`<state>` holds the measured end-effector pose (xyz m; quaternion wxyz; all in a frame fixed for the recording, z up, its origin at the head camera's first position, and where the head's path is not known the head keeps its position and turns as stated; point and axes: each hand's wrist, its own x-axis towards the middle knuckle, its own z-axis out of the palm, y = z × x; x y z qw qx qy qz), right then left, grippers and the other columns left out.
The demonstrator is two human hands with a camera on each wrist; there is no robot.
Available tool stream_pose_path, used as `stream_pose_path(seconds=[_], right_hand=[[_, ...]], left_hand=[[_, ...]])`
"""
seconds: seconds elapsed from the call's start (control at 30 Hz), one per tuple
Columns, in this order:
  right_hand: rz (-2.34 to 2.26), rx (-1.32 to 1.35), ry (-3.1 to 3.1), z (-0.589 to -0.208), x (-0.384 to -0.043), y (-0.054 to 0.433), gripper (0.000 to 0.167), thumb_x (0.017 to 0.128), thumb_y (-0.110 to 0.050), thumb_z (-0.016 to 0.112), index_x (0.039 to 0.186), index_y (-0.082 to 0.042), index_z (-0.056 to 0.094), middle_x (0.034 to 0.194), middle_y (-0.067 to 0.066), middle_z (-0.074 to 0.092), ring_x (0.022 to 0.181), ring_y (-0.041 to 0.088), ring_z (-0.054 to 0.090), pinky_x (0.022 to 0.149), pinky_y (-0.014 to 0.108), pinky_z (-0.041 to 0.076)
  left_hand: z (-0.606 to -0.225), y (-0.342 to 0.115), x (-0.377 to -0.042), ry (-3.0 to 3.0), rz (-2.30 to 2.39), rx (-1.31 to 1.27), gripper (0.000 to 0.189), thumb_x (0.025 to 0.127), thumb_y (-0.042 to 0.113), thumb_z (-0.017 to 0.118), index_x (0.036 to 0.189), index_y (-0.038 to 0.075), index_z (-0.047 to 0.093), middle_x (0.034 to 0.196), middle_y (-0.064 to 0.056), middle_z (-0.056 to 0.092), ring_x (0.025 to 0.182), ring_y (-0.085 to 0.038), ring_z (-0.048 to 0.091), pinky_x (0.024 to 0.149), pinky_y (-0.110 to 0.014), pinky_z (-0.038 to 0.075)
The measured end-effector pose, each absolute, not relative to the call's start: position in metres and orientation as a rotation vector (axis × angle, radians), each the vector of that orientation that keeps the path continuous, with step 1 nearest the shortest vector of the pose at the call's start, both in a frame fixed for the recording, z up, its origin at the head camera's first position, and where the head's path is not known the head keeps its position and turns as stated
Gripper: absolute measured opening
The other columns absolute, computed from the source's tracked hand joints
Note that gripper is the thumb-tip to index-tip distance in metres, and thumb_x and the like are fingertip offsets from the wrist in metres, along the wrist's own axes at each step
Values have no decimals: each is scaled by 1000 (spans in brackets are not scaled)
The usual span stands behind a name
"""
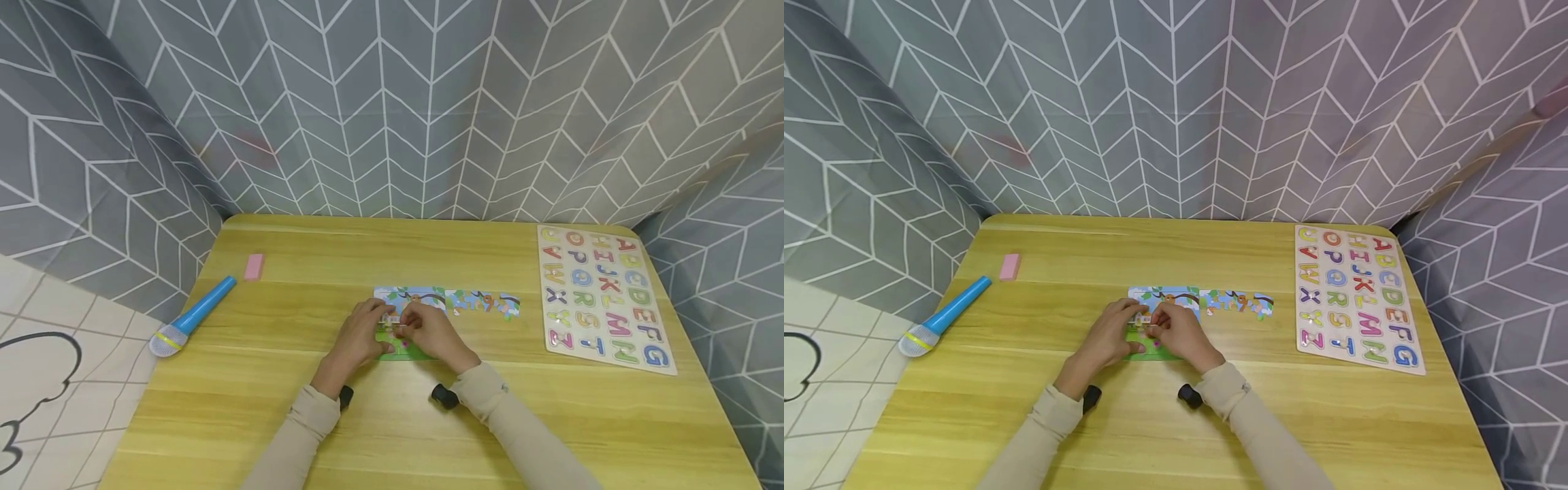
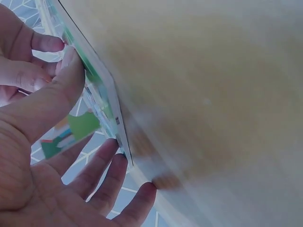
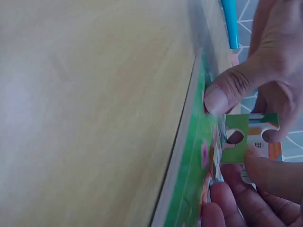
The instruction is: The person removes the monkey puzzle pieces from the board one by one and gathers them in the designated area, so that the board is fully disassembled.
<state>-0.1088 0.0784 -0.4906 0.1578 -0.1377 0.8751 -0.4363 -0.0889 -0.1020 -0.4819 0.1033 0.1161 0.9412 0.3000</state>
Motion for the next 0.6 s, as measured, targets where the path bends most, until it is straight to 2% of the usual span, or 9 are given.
stream_pose_path(seconds=[0.2, 0.3, 0.43, 0.5, 0.6], right_hand=[[-1397, -336, 2480, -483, -106, 101, 11, 93, -16, 72, 102, -11, 67, 108, 10, 72, 107, 30, 70, 93, 47, 58], [-1492, -190, 2496, -481, -105, 130, 17, 95, -19, 70, 107, -8, 66, 112, 15, 74, 110, 31, 69, 93, 44, 58], [-1609, 96, 2518, -481, -104, 182, 25, 97, -21, 68, 114, -2, 64, 104, 15, 77, 90, 21, 73, 77, 28, 60], [-1639, 235, 2538, -483, -103, 208, 30, 97, -21, 67, 118, 0, 63, 94, 8, 78, 76, 14, 71, 67, 23, 58], [-1594, 419, 2587, -485, -99, 240, 35, 98, -24, 66, 123, 1, 61, 83, -7, 77, 65, 4, 66, 59, 20, 56]], left_hand=[[-483, -102, -89, 2760, 844, 370, 68, 75, 20, 89, 136, 8, 61, 150, -15, 48, 142, -38, 42, 112, -58, 43], [-484, -102, -87, 2745, 827, 401, 68, 75, 20, 89, 136, 10, 61, 150, -14, 48, 141, -39, 42, 112, -59, 42], [-484, -103, -85, 2750, 804, 418, 67, 75, 19, 89, 136, 14, 62, 150, -14, 48, 141, -39, 43, 111, -61, 42], [-484, -104, -85, 2761, 791, 424, 67, 75, 19, 89, 136, 15, 62, 149, -14, 49, 140, -39, 43, 111, -61, 42], [-483, -105, -86, 2765, 785, 429, 67, 75, 19, 88, 136, 15, 61, 148, -13, 50, 140, -39, 43, 111, -61, 42]])
